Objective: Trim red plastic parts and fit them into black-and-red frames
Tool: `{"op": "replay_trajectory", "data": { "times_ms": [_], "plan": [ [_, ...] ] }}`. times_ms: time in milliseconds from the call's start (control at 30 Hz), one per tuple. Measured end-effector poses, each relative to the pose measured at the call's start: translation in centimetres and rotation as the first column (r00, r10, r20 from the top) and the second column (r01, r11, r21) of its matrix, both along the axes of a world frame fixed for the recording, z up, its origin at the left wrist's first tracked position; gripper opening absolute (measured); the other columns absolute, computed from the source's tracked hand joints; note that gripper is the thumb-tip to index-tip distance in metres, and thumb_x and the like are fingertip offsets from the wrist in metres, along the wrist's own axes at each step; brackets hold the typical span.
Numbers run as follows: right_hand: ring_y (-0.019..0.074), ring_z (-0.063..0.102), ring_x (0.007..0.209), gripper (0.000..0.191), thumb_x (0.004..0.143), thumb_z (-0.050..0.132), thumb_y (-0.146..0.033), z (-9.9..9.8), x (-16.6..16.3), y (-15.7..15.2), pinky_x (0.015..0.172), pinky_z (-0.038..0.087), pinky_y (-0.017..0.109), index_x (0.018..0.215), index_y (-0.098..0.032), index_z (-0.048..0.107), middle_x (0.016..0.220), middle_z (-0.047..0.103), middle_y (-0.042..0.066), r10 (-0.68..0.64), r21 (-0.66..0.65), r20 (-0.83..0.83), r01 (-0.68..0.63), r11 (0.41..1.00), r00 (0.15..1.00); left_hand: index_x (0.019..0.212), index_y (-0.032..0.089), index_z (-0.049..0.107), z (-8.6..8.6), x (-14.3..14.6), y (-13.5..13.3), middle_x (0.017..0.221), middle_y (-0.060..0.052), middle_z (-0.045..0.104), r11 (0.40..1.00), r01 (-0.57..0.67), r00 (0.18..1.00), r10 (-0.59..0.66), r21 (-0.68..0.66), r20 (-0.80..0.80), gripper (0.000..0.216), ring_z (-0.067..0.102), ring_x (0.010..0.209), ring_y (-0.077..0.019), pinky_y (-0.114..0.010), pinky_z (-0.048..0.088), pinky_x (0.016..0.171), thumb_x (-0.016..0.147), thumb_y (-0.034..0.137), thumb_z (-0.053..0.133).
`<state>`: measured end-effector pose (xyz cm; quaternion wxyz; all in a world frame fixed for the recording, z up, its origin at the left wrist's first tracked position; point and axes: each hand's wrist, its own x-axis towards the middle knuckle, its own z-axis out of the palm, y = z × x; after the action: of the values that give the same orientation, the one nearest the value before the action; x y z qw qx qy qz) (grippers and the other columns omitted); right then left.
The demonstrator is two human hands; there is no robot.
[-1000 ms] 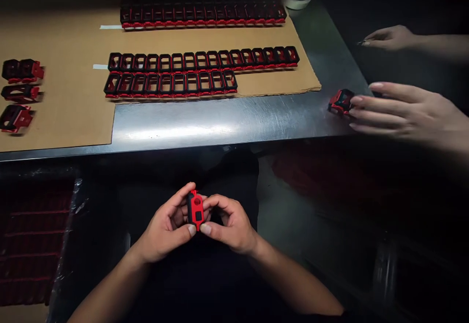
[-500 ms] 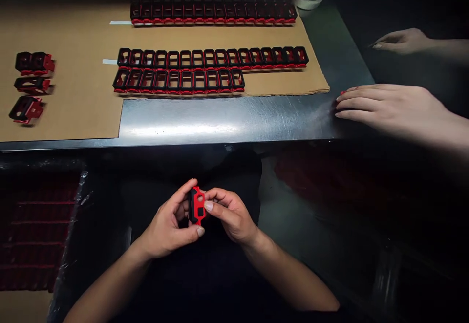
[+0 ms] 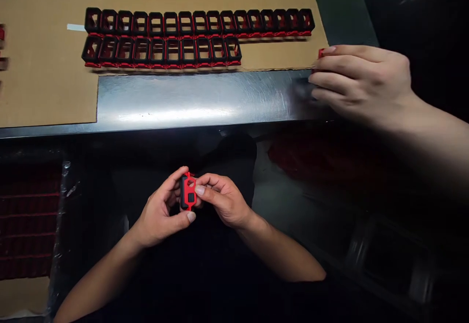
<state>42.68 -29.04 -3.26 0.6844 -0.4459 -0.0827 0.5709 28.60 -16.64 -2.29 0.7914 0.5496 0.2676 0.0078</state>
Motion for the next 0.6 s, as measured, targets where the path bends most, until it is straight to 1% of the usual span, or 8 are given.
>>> {"op": "replay_trajectory", "data": {
  "times_ms": [167,233,267,333,400,433,500,600],
  "plan": [
    [0.0104,0.06,0.06,0.026,0.082,0.08,-0.041,-0.19,0.04,-0.01,0.064,0.052,0.025,0.084,-0.016,0.07,0.067,0.067,-0.001,0.008,-0.011,-0.011,-0.008,1.0,1.0,0.152,0.026,0.04,0.06,0.14,0.15,0.132,-0.011,0.065,0.997,0.037,0.999,-0.035,0.063,-0.033,0.085,0.068,0.115,-0.026,-0.036,0.055,0.101,0.078,0.03,0.081],
    [0.0103,0.06,0.06,0.025,0.082,0.079,-0.04,-0.3,0.07,-0.02,0.063,0.052,0.025,0.082,-0.016,0.071,0.068,0.067,-0.001,-0.002,-0.016,-0.006,0.002,1.0,1.0,0.152,0.025,0.04,0.16,0.08,0.12,0.133,-0.012,0.065,0.99,0.045,0.997,-0.037,0.136,-0.063,0.085,0.068,0.116,-0.0273,-0.038,0.056,0.101,0.078,0.031,0.08],
    [0.0102,0.06,0.061,0.025,0.082,0.079,-0.04,-0.36,0.09,-0.04,0.063,0.052,0.024,0.082,-0.016,0.071,0.068,0.067,-0.001,-0.007,-0.017,-0.007,0.007,1.0,1.0,0.152,0.026,0.041,0.19,0.02,0.1,0.135,-0.012,0.063,0.979,0.048,0.996,-0.032,0.196,-0.08,0.085,0.066,0.119,-0.0286,-0.039,0.055,0.102,0.077,0.031,0.08],
    [0.0102,0.061,0.062,0.024,0.082,0.079,-0.039,-0.48,0.15,-0.12,0.062,0.051,0.023,0.084,-0.016,0.073,0.07,0.069,0.0,-0.012,-0.023,-0.016,0.012,1.0,1.0,0.151,0.027,0.044,0.19,-0.15,0.03,0.143,-0.011,0.058,0.934,0.062,0.994,-0.027,0.351,-0.104,0.083,0.061,0.127,-0.0314,-0.043,0.052,0.107,0.076,0.03,0.08],
    [0.0106,0.063,0.063,0.025,0.08,0.08,-0.04,-0.54,0.21,-0.21,0.06,0.052,0.023,0.089,-0.017,0.073,0.074,0.07,0.0,-0.006,-0.035,-0.022,0.006,0.999,1.0,0.151,0.028,0.044,0.11,-0.36,-0.01,0.149,-0.01,0.053,0.865,0.095,0.993,-0.048,0.493,-0.107,0.083,0.055,0.134,-0.0328,-0.047,0.046,0.113,0.076,0.027,0.079],
    [0.0106,0.063,0.063,0.027,0.079,0.081,-0.04,-0.55,0.23,-0.26,0.058,0.051,0.022,0.09,-0.017,0.073,0.075,0.07,0.0,0.003,-0.041,-0.024,-0.004,0.999,1.0,0.152,0.029,0.042,0.05,-0.46,-0.03,0.151,-0.009,0.052,0.832,0.115,0.992,-0.07,0.543,-0.102,0.084,0.053,0.137,-0.0327,-0.048,0.044,0.116,0.076,0.026,0.077],
    [0.01,0.062,0.061,0.028,0.076,0.084,-0.038,-0.47,0.25,-0.3,0.055,0.05,0.021,0.092,-0.018,0.073,0.075,0.069,-0.001,0.035,-0.056,-0.022,-0.036,0.998,0.999,0.156,0.031,0.035,-0.07,-0.66,-0.04,0.153,-0.008,0.05,0.778,0.156,0.988,-0.123,0.608,-0.097,0.086,0.05,0.14,-0.0314,-0.048,0.042,0.117,0.079,0.022,0.073],
    [0.0094,0.061,0.061,0.027,0.073,0.086,-0.035,-0.22,0.24,-0.3,0.055,0.049,0.02,0.088,-0.017,0.072,0.073,0.069,-0.001,0.085,-0.071,0.001,-0.085,0.994,0.996,0.158,0.032,0.028,-0.2,-0.82,-0.01,0.157,-0.008,0.045,0.73,0.205,0.977,-0.19,0.652,-0.093,0.087,0.044,0.145,-0.03,-0.046,0.043,0.117,0.082,0.019,0.068]
  ]
}}
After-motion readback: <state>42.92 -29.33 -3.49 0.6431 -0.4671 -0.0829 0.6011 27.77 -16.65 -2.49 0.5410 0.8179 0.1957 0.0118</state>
